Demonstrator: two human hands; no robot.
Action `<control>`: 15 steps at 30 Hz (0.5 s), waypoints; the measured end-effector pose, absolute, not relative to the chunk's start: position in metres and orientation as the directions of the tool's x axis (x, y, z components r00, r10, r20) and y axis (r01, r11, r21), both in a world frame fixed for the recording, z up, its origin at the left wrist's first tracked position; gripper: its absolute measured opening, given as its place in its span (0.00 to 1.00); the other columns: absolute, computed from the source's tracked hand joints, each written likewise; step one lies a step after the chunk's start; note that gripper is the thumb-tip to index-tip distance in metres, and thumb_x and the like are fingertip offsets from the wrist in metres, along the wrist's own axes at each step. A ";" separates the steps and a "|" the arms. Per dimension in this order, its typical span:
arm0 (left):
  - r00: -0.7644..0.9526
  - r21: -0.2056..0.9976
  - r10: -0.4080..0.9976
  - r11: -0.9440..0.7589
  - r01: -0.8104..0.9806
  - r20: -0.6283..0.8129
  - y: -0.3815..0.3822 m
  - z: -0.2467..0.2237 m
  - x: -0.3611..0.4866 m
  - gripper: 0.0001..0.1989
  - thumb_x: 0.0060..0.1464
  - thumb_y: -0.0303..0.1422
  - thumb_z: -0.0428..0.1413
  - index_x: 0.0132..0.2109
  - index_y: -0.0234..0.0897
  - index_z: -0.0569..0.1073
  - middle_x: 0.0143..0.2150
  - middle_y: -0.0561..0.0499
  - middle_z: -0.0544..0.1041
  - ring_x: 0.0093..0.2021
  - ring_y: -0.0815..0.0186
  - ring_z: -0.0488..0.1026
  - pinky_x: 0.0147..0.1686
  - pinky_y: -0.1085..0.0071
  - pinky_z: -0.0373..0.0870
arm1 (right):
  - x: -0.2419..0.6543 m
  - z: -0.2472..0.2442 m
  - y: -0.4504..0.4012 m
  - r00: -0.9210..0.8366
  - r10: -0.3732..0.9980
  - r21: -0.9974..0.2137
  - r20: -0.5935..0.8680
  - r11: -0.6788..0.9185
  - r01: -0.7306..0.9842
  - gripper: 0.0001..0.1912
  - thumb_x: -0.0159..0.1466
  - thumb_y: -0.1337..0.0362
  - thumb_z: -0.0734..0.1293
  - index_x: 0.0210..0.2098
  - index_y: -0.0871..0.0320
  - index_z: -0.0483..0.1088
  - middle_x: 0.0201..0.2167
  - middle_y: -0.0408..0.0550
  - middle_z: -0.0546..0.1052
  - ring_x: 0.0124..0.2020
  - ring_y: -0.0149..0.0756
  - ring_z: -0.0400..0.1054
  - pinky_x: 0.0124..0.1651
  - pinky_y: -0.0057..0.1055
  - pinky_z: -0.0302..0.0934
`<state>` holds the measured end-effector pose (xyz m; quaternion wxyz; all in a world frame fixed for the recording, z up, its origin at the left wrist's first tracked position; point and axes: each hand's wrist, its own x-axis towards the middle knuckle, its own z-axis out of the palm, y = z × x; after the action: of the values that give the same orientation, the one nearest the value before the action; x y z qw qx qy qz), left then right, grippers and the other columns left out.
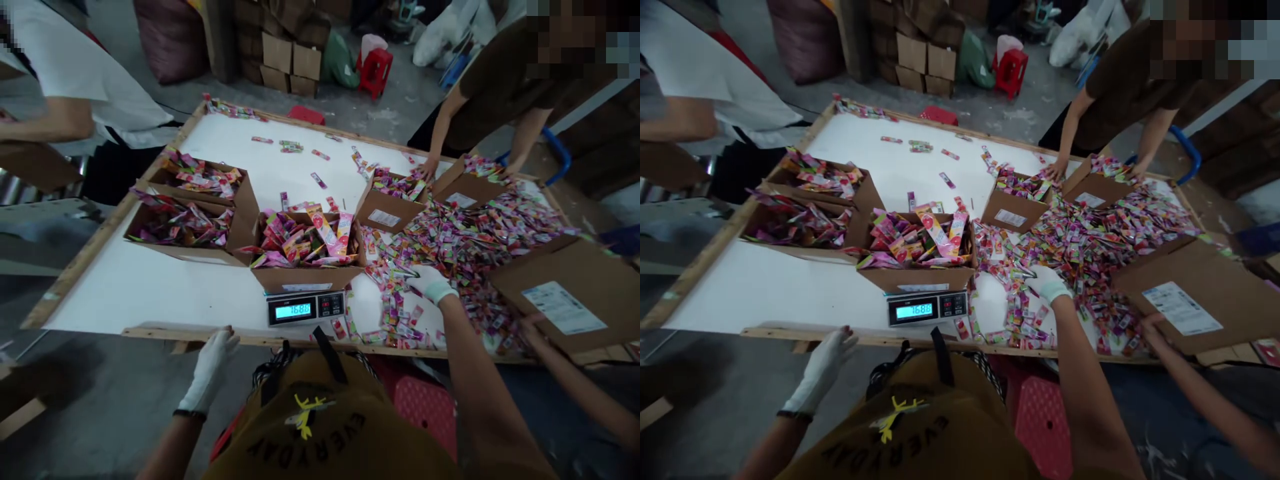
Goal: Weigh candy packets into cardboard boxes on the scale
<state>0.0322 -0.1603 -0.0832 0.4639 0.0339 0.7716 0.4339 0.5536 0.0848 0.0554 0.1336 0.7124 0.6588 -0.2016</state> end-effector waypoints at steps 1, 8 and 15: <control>-0.574 0.727 0.476 0.588 -0.355 -0.666 -0.150 -0.076 0.023 0.15 0.55 0.38 0.60 0.49 0.40 0.75 0.54 0.41 0.79 0.48 0.57 0.82 0.47 0.61 0.80 | 0.551 0.059 0.085 0.053 0.889 -0.071 -0.455 -0.096 0.993 0.12 0.61 0.65 0.70 0.40 0.58 0.85 0.37 0.54 0.84 0.41 0.43 0.76 0.42 0.29 0.62; -0.609 0.884 0.644 0.290 -0.366 -0.463 -0.073 0.016 0.001 0.14 0.52 0.40 0.63 0.43 0.39 0.75 0.53 0.48 0.79 0.47 0.61 0.80 0.48 0.65 0.79 | 0.524 0.130 0.090 -0.028 0.952 -0.249 -0.305 -0.051 0.967 0.16 0.63 0.63 0.67 0.46 0.58 0.83 0.37 0.48 0.84 0.39 0.40 0.76 0.42 0.27 0.65; -0.497 0.978 0.860 -0.007 0.209 0.112 -0.048 0.152 0.082 0.28 0.59 0.48 0.61 0.60 0.37 0.77 0.51 0.44 0.83 0.42 0.58 0.79 0.53 0.56 0.78 | 0.427 0.215 0.078 -0.460 0.888 -0.753 0.014 0.312 0.580 0.18 0.59 0.52 0.72 0.41 0.59 0.80 0.33 0.45 0.80 0.35 0.39 0.72 0.42 0.31 0.67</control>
<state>0.0824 -0.0484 0.1523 0.2827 0.4140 0.6456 0.5761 0.4268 0.0783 0.2149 -0.2201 0.4706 0.7794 -0.3501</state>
